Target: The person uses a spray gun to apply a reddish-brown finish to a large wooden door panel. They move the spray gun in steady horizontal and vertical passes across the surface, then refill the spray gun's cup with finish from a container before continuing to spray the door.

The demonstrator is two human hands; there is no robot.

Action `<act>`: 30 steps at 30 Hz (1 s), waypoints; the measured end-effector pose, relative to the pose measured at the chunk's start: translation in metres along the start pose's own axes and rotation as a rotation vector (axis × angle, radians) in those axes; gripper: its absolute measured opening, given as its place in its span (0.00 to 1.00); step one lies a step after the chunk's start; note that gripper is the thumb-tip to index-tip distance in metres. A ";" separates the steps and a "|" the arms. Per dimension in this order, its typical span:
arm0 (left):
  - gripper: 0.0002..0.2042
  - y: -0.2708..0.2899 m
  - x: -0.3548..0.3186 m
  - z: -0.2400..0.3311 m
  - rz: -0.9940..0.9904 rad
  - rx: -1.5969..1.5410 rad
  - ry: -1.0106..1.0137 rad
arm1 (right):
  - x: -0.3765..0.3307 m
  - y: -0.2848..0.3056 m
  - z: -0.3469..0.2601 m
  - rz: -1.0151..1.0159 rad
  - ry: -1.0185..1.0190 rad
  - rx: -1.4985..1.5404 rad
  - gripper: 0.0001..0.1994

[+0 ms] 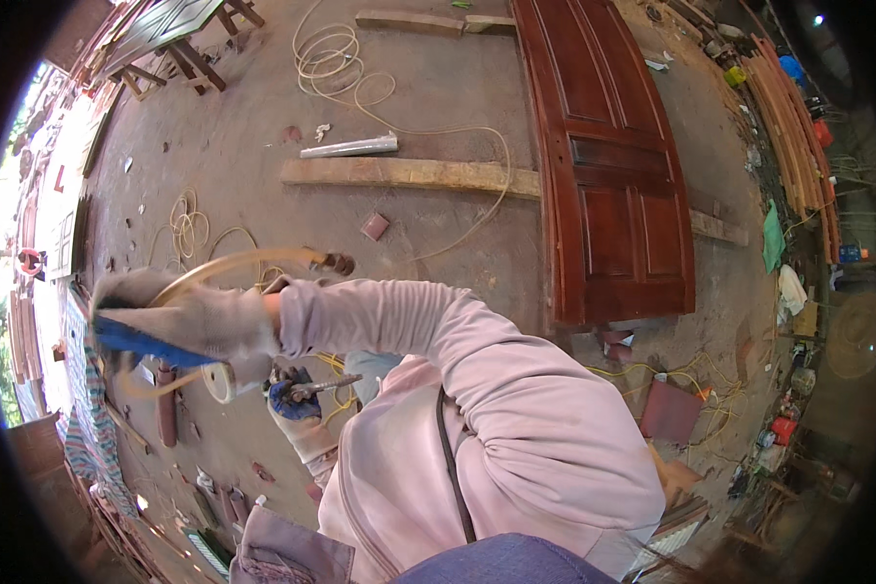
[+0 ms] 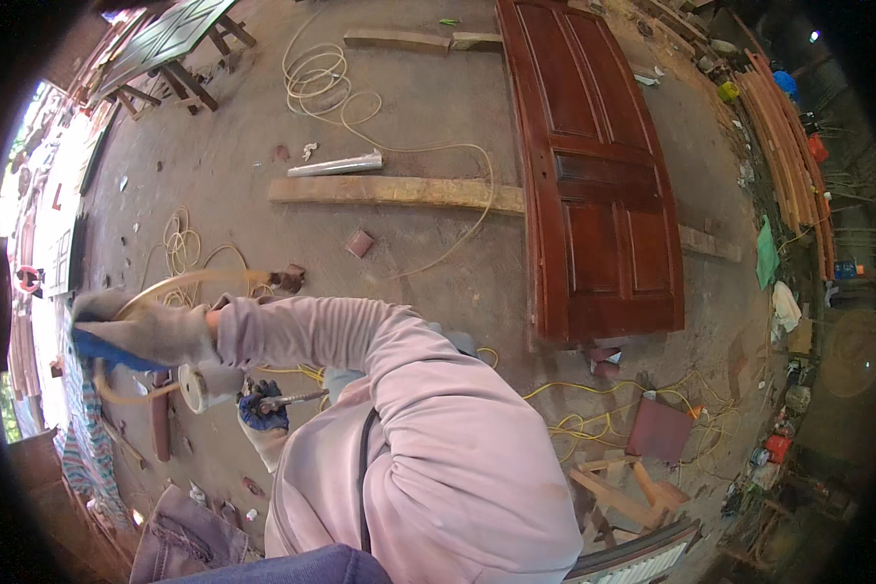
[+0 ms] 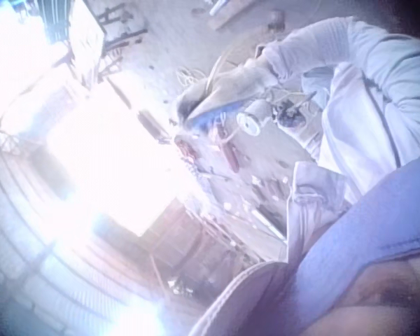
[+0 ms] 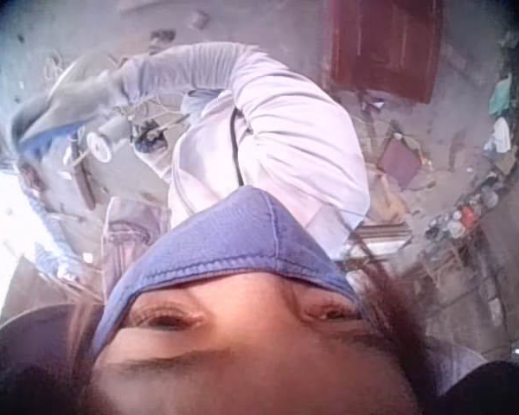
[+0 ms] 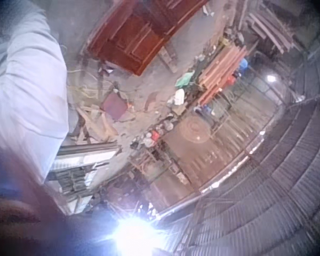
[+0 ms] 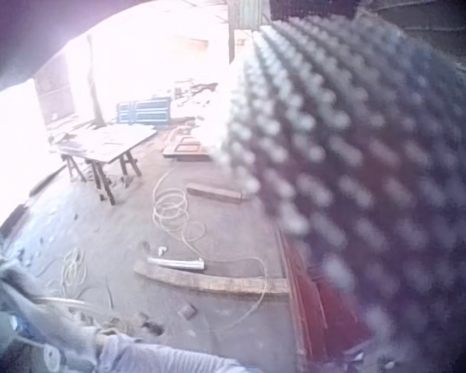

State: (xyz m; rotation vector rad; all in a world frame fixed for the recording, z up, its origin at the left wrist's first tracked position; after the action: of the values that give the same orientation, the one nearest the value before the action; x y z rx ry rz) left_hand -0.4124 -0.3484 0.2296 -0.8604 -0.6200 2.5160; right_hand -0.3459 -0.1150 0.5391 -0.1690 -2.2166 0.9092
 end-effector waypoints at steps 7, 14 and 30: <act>0.08 0.003 0.133 0.093 0.023 0.027 0.092 | 0.006 0.195 0.074 0.451 -0.057 -1.314 0.21; 0.09 0.010 0.331 0.153 -0.325 0.909 -0.326 | -0.064 0.294 0.050 1.125 0.345 -0.016 0.05; 0.12 -0.237 0.375 0.131 -0.639 0.363 0.321 | -0.057 0.219 0.014 1.611 0.517 -0.784 0.07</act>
State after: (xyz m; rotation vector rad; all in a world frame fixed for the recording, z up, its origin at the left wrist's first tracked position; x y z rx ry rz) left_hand -0.7148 -0.0006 0.2731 -0.7546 -0.2579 1.7885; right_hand -0.3447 0.0183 0.3557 -2.4177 -1.4618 0.4514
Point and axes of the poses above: each hand's wrist, its own x-axis towards the middle knuckle, its own y-axis out of the back of the hand, z = x × y, the point moved 3 cm from there along x, towards the middle knuckle, and after that the axes turned 2 degrees about z, right-handed, at the moved point
